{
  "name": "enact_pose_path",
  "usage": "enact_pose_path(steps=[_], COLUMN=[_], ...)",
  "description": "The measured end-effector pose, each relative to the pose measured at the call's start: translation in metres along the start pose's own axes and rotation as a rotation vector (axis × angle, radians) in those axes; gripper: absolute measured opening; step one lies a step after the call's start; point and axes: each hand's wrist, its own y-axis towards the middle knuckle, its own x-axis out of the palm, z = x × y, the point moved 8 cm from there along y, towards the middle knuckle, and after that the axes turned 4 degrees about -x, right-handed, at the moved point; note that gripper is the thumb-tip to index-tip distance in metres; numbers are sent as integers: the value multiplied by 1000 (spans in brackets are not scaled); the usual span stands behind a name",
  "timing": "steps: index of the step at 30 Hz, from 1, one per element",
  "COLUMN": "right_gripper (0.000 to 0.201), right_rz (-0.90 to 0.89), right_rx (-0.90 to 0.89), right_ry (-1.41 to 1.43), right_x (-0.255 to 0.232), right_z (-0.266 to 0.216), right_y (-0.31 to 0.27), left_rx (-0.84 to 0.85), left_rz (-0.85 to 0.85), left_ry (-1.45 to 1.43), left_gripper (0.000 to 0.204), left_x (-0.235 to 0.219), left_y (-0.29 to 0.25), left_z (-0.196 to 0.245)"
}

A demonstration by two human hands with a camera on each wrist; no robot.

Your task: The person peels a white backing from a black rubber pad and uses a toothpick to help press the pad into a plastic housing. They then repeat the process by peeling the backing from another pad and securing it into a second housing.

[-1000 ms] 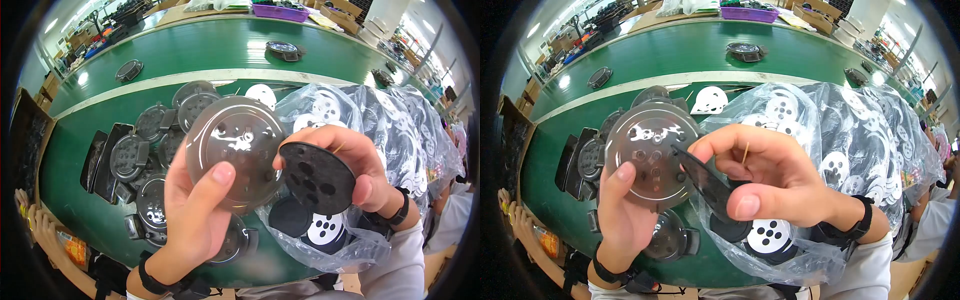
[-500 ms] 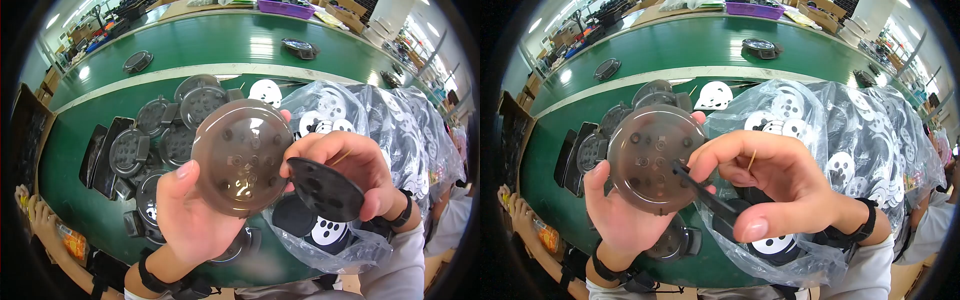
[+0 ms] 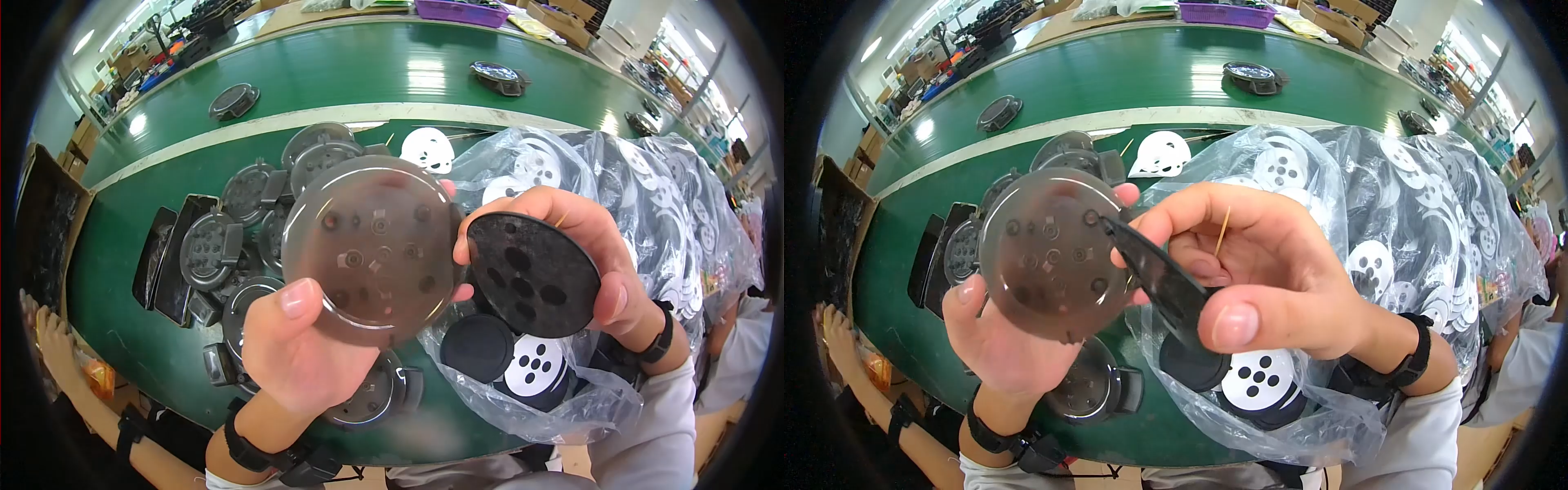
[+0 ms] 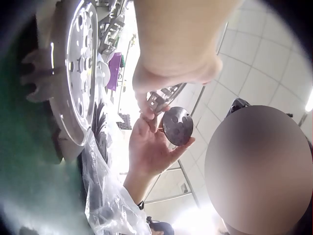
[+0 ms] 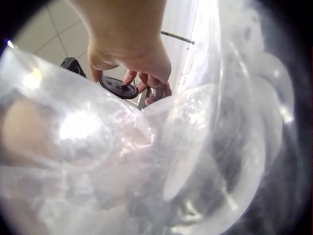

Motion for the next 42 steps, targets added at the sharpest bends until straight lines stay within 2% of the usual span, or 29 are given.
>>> enact_pose_path(steps=[3, 5, 6, 8, 10, 11, 12, 14, 15, 17, 18, 20, 21, 23, 24, 26, 27, 30, 31, 32, 34, 35, 36, 38, 42], right_gripper=[84, 84, 83, 83, 78, 71, 68, 64, 59, 59, 59, 59, 60, 60, 61, 60, 59, 55, 53, 51, 49, 49, 49, 49, 50], right_rz=[31, 35, 41, 48, -37, -147, -386, -548, -370, -353, -346, -338, -335, -374, -415, -419, -371, -312, -325, -337, -319, -320, -320, -312, -249], right_rx=[19, 58, 46, 32, 7, -62, -128, -322, -298, -308, -328, -378, -404, -403, -400, -411, -406, -424, -454, -485, -474, -511, -547, -545, -588], right_ry=[78, 135, 151, 168, 70, -43, -348, -429, -97, -148, -180, -230, -250, -284, -323, -325, -291, -269, -364, -461, -445, -521, -596, -613, -733], right_x=[1, 0, -2, -6, -7, -2, 8, 17, 10, 7, 5, 2, 1, 0, 1, 1, -1, 4, 8, 12, 14, 15, 17, 17, 16], right_z=[-2, 1, 2, 3, 1, -11, -31, -57, -61, -62, -63, -63, -62, -59, -56, -49, -47, -46, -48, -50, -49, -49, -49, -48, -53], right_y=[1, 0, -1, -1, -2, -1, 1, -3, 0, -1, -1, 0, 1, 4, 4, 5, 4, 3, 1, 0, 0, -1, -2, -1, -2], left_rx=[40, 142, 142, 70, -55, -53, -94, -240, -240, -269, -268, -422, -421, -419, -418, -366, -404, -400, -301, -300, -239, -254, -254, -280, -297], left_rz=[-17, 28, 27, 76, 208, 236, 210, 290, 277, 97, 87, 31, 33, -10, -8, -235, -236, -291, -226, -221, -171, -213, -208, -94, -163], left_ry=[-124, 82, 83, 321, 93, 13, -43, 139, 132, -106, -111, -477, -473, -229, -230, -352, -341, -432, -553, -547, -493, -485, -481, -249, 67], left_gripper=[85, 72, 72, 66, 58, 49, 44, 46, 46, 51, 51, 58, 58, 77, 77, 89, 98, 98, 85, 85, 65, 55, 55, 50, 46], left_x=[-2, -9, -11, -17, -18, -19, -18, -24, -23, -5, -3, 10, 10, 10, 5, 13, 13, 14, 16, 20, 19, 19, 20, 15, 17], left_y=[1, -4, -8, -15, -15, -15, -14, -18, -16, -11, -10, -12, -12, -13, -13, -10, -13, -14, -14, -15, -14, -13, -14, -15, -19], left_z=[-2, 3, 3, 1, 0, 4, 5, -1, -3, -13, -16, -31, -31, -30, -32, -31, -35, -33, -28, -28, -24, -24, -23, -26, -25])
